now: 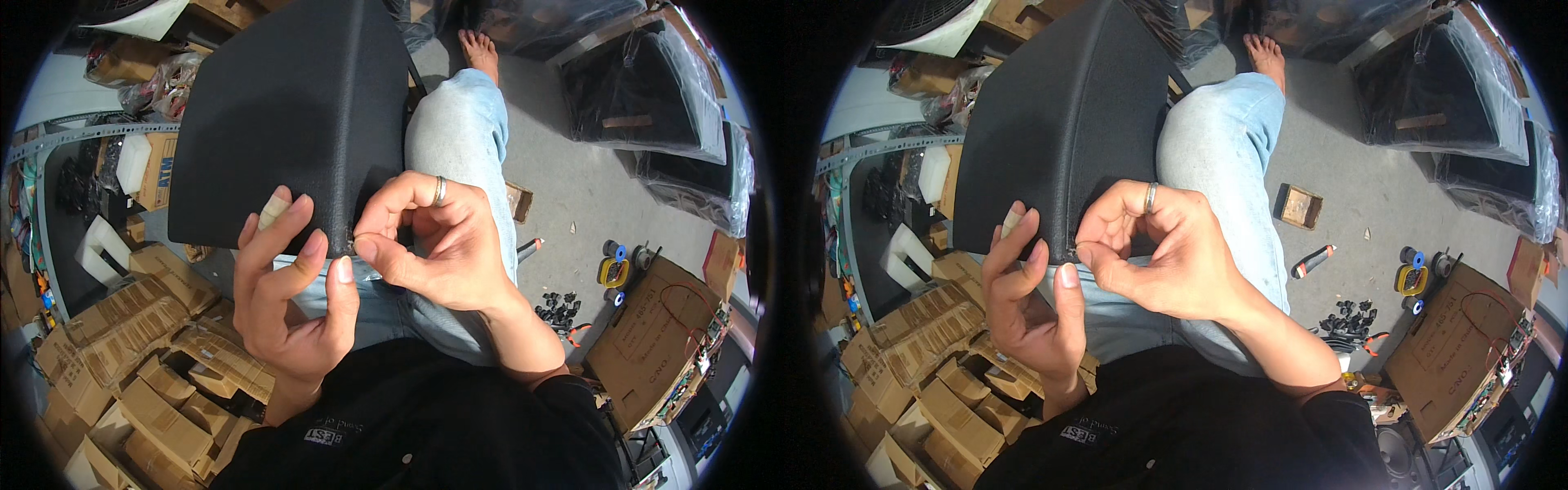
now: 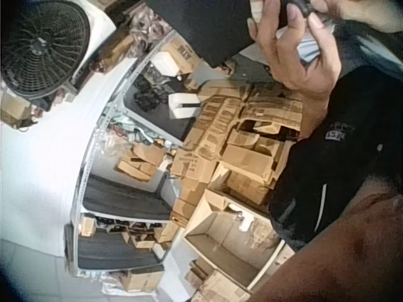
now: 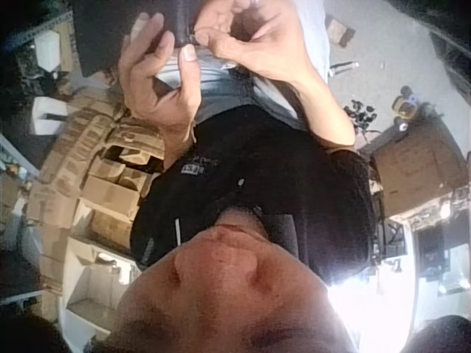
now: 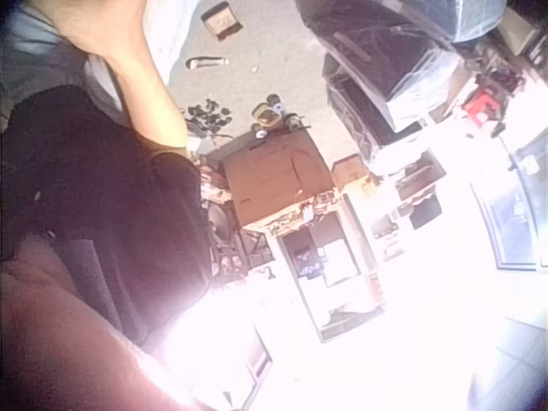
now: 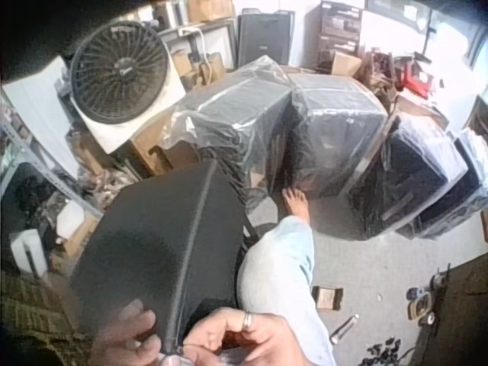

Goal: The person holds a black speaker enclosure and uses a small metal tool to pry at a seam or edge. They repeatedly insert the tool into the gap and apply pressure to separate the parts.

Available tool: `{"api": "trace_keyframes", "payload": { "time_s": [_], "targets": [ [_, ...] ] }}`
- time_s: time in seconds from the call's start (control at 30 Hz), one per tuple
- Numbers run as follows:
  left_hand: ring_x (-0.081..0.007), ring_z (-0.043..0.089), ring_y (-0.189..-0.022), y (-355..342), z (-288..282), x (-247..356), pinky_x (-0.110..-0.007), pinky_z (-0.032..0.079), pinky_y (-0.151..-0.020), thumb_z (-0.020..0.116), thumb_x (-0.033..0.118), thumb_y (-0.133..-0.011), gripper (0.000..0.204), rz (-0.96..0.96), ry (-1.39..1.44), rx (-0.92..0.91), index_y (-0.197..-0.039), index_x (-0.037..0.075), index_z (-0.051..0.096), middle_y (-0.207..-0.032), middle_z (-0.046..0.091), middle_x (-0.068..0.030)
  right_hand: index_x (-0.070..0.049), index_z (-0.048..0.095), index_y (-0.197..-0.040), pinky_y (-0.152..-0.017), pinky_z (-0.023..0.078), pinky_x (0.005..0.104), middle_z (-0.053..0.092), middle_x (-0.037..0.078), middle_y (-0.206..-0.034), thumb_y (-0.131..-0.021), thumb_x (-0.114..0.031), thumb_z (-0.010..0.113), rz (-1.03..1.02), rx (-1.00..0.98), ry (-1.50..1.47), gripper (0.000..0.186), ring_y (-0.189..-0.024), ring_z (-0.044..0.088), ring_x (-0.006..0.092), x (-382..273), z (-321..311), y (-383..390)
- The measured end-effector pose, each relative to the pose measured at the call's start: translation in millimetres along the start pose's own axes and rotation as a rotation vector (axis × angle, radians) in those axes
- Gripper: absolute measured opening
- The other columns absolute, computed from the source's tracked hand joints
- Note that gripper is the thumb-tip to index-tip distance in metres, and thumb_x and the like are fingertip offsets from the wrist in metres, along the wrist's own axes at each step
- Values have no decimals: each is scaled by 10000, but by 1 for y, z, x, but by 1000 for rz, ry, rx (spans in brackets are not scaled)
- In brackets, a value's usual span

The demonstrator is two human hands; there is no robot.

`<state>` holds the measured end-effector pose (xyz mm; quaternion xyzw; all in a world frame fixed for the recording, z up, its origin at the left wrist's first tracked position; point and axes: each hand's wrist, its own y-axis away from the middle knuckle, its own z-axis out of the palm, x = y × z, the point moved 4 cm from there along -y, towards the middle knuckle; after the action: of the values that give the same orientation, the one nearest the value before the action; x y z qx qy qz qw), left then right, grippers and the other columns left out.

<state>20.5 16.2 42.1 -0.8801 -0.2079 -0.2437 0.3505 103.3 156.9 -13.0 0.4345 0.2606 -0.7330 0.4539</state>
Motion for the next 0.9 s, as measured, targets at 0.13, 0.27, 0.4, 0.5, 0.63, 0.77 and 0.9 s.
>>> {"api": "trace_keyframes", "payload": {
  "time_s": [0.13,0.27,0.4,0.5,0.63,0.77,0.9],
  "targets": [
    [-362,663,-1240,1,1,1,-506,433,-1123,740,36,-834,297,-5,-13,-4,-1118,93,674,-1260,706,-172,-31,706,-943,-664,459,184,693,-44,-822,-868,-2,788,2,-18,-7,115,-744,604,0,-1,0,0],
    [-356,659,-1246,2,1,0,-499,432,-1127,735,40,-842,288,-2,-7,4,-1118,93,673,-1262,704,-167,-13,700,-948,-656,481,199,689,0,-829,-859,28,811,7,-35,26,148,-721,616,37,-2,0,-1],
    [-372,636,-1270,-1,0,3,-515,415,-1141,714,25,-863,274,-7,-5,-39,-1125,77,653,-1283,681,-180,-15,702,-936,-647,475,194,691,3,-828,-853,40,807,2,-25,1,146,-717,617,33,1,0,-1],
    [-410,593,-1313,-1,-1,5,-553,382,-1168,669,-10,-898,257,-14,-2,-98,-1143,46,614,-1324,640,-212,-10,700,-933,-648,478,192,691,3,-826,-848,57,798,-6,-27,15,146,-720,619,33,-1,0,-2],
    [-412,593,-1311,-1,-3,5,-552,384,-1164,653,-4,-902,249,-5,-16,-109,-1144,41,615,-1324,640,-217,-7,699,-933,-647,477,194,688,-2,-823,-840,65,797,2,-20,25,153,-717,615,32,-1,1,-2],
    [-412,592,-1312,0,-3,4,-549,379,-1165,641,11,-911,240,-7,-11,-109,-1148,36,617,-1324,640,-219,-29,713,-902,-638,435,171,692,-52,-783,-829,16,778,47,26,-43,107,-712,598,-12,-1,4,-2],
    [-363,656,-1248,0,-1,0,-493,435,-1122,686,29,-855,270,13,5,-21,-1121,67,670,-1262,708,-180,-25,712,-906,-639,438,173,689,-53,-786,-826,16,782,11,29,-2,114,-716,597,-11,-1,4,-2]
  ]
}}
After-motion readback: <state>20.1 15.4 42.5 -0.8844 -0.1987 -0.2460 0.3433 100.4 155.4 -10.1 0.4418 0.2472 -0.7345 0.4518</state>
